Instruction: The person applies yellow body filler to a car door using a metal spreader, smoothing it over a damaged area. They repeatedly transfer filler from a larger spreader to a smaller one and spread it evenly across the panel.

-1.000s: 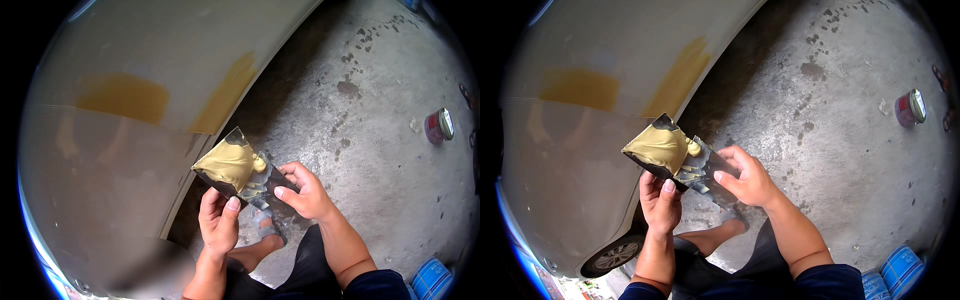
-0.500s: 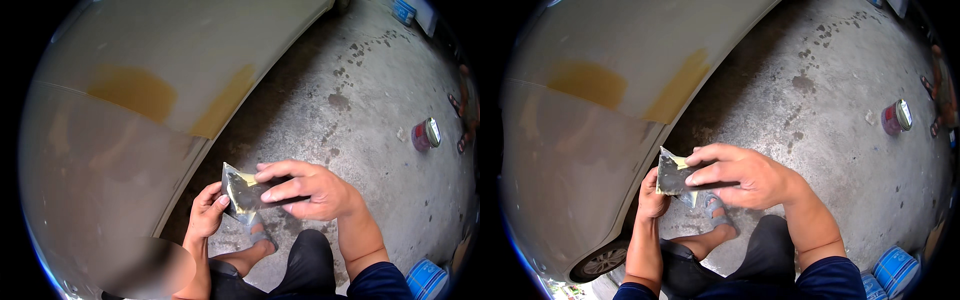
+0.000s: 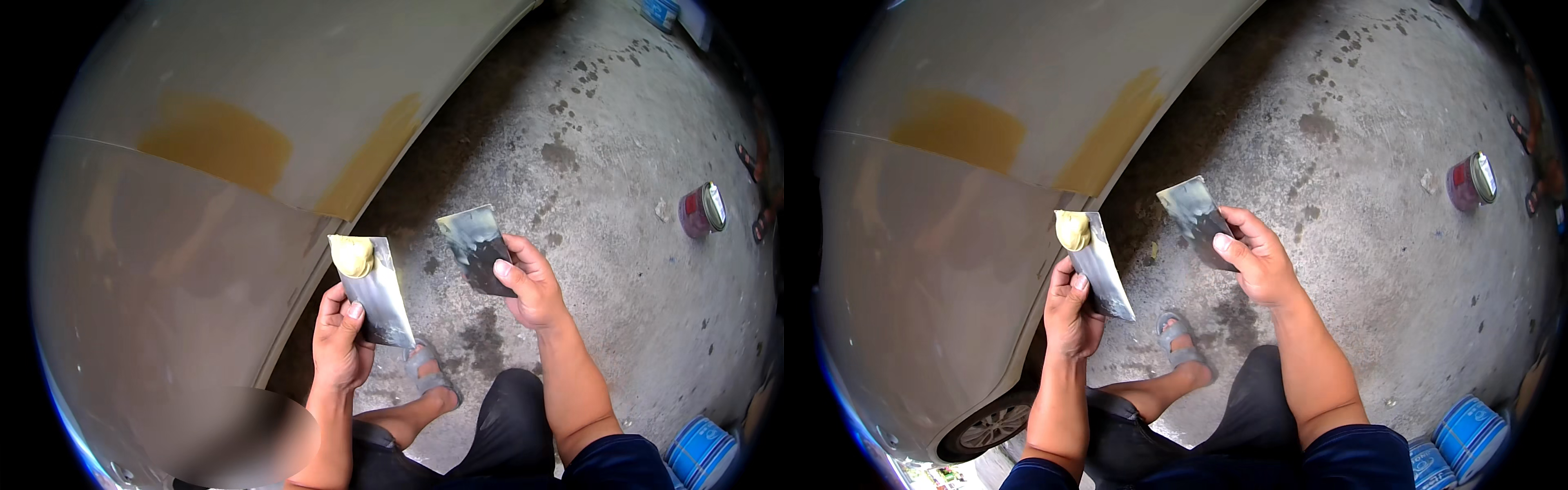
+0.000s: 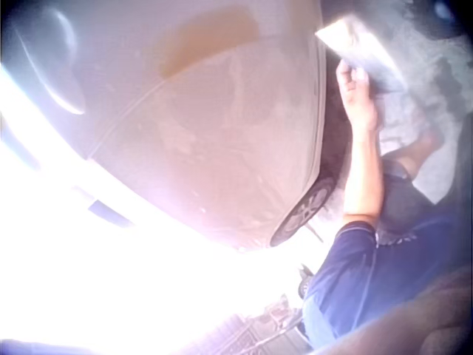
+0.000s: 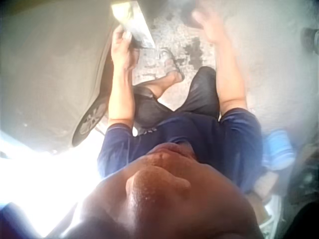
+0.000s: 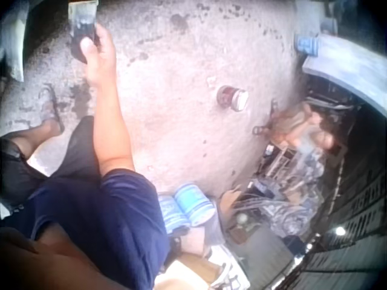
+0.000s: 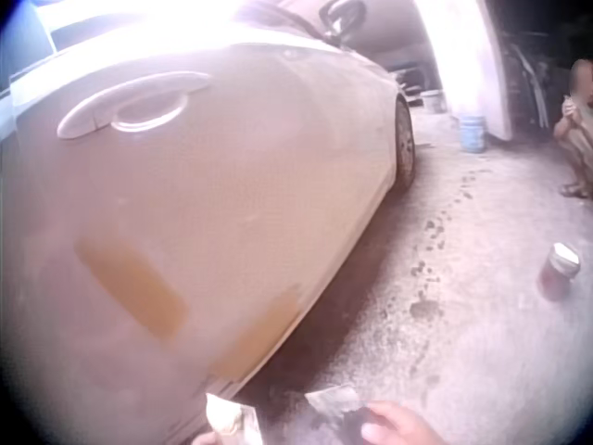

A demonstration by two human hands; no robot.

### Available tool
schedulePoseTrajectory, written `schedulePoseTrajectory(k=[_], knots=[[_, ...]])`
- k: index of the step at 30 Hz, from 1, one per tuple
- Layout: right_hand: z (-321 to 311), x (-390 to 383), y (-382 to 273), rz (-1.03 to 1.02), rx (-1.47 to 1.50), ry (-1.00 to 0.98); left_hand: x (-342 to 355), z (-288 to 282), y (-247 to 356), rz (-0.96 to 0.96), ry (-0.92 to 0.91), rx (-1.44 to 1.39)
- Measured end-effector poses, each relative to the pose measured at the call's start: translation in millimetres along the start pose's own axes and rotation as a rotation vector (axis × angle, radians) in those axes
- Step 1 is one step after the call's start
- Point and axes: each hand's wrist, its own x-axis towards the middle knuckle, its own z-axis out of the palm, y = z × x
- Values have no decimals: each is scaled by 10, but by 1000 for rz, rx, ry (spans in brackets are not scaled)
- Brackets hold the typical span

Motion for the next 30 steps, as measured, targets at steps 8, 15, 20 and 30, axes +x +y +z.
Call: schedulePoseTrajectory(k=[8, 15, 20, 30], knots=[[156, 22, 429, 265, 427, -191, -151, 260, -250, -255, 37, -151], [89, -394, 296, 372, 395, -219, -130, 227, -141, -196, 8, -145], [49, -412, 295, 382, 182, -417, -165, 291, -171, -207, 15, -112], [177, -394, 419, -180, 87, -210, -124, 312, -337, -50, 267, 23]])
